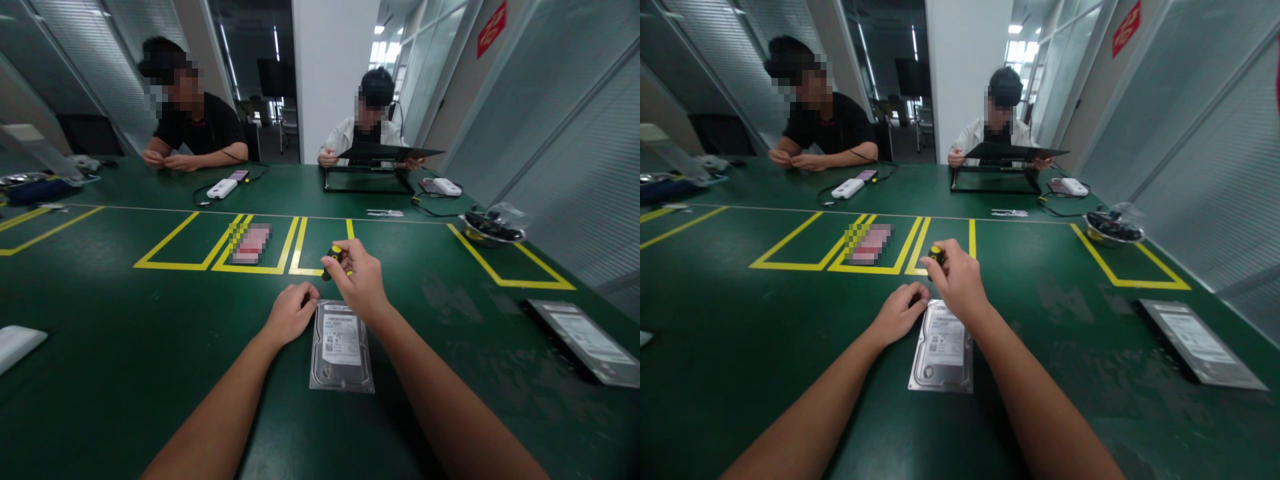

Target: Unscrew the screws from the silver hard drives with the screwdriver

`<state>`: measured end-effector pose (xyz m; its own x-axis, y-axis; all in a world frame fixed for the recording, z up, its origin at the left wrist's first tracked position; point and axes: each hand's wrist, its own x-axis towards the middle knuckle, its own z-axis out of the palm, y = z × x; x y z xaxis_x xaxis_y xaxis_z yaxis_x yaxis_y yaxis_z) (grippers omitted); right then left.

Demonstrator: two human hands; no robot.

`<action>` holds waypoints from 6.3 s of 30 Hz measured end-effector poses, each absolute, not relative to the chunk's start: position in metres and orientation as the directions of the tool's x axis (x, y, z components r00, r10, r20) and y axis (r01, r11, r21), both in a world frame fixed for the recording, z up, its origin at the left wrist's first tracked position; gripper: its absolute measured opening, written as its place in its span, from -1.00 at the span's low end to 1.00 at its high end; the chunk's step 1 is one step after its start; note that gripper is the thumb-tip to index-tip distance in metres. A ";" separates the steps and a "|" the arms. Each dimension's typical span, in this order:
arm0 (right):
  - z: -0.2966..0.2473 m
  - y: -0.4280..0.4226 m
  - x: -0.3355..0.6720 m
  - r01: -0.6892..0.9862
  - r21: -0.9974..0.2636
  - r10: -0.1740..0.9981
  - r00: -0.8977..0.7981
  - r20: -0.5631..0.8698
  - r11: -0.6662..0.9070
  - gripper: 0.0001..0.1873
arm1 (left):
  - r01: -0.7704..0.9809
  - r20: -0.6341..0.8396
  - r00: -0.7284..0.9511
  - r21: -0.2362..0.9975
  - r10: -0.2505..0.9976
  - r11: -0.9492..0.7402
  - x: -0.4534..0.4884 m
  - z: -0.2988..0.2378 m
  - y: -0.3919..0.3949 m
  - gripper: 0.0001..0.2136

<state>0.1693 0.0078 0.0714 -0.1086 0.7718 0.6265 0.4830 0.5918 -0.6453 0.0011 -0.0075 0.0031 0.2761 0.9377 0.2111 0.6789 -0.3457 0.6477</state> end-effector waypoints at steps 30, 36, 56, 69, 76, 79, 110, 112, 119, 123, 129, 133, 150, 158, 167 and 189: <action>0.095 -0.010 0.161 0.526 -0.493 0.677 -0.241 0.695 0.693 -0.84 | 0.676 0.244 0.267 0.642 0.932 -0.362 0.000 -0.007 0.007 -0.86; 0.096 -0.010 0.161 0.524 -0.494 0.671 -0.219 0.709 0.694 -0.85 | 0.670 0.266 0.266 0.640 0.926 -0.376 0.001 -0.003 0.005 -0.88; 0.092 -0.010 0.159 0.510 -0.494 0.658 -0.206 0.724 0.704 -0.82 | 0.725 0.233 0.282 0.583 0.930 -0.366 0.002 -0.005 0.008 -0.87; 0.090 -0.010 0.156 0.497 -0.489 0.639 -0.188 0.746 0.717 -0.82 | 0.747 0.207 0.275 0.568 0.939 -0.344 0.004 -0.005 0.009 -0.88; 0.090 -0.009 0.157 0.536 -0.469 0.632 -0.167 0.757 0.702 -0.75 | 0.732 0.228 0.280 0.578 0.932 -0.361 0.003 -0.007 0.010 -0.89; 0.090 -0.010 0.157 0.535 -0.459 0.628 -0.184 0.756 0.709 -0.73 | 0.726 0.231 0.285 0.582 0.930 -0.367 0.002 -0.007 0.010 -0.89; 0.090 -0.011 0.157 0.529 -0.439 0.621 -0.232 0.749 0.726 -0.80 | 0.729 0.257 0.276 0.572 0.926 -0.376 0.004 -0.005 0.008 -0.90; 0.090 -0.011 0.157 0.537 -0.426 0.614 -0.237 0.753 0.729 -0.75 | 0.736 0.253 0.277 0.565 0.927 -0.373 0.004 -0.005 0.009 -0.89; 0.089 -0.011 0.157 0.521 -0.429 0.609 -0.242 0.755 0.738 -0.77 | 0.740 0.227 0.282 0.567 0.932 -0.362 0.005 -0.003 0.007 -0.87; 0.087 -0.011 0.158 0.546 -0.447 0.624 -0.189 0.758 0.708 -0.78 | 0.746 0.220 0.281 0.562 0.934 -0.357 0.004 -0.004 0.009 -0.87; 0.086 -0.010 0.157 0.556 -0.435 0.618 -0.191 0.763 0.708 -0.79 | 0.743 0.220 0.299 0.558 0.929 -0.371 0.003 -0.007 0.011 -0.82; 0.087 -0.010 0.157 0.547 -0.428 0.606 -0.193 0.772 0.719 -0.77 | 0.743 0.193 0.290 0.573 0.937 -0.347 0.003 -0.006 0.010 -0.81; 0.091 -0.013 0.158 0.528 -0.446 0.620 -0.210 0.756 0.723 -0.83 | 0.732 0.203 0.254 0.599 0.946 -0.325 0.005 -0.004 0.008 -0.84; 0.090 -0.011 0.158 0.537 -0.456 0.638 -0.216 0.740 0.710 -0.83 | 0.745 0.232 0.286 0.556 0.930 -0.368 0.004 -0.007 0.011 -0.86; 0.090 -0.011 0.159 0.540 -0.433 0.617 -0.218 0.756 0.721 -0.80 | 0.740 0.221 0.270 0.575 0.937 -0.348 0.004 -0.006 0.010 -0.85; 0.090 -0.012 0.158 0.590 -0.403 0.623 -0.228 0.748 0.699 -0.76 | 0.747 0.216 0.282 0.562 0.935 -0.355 0.004 -0.009 0.010 -0.86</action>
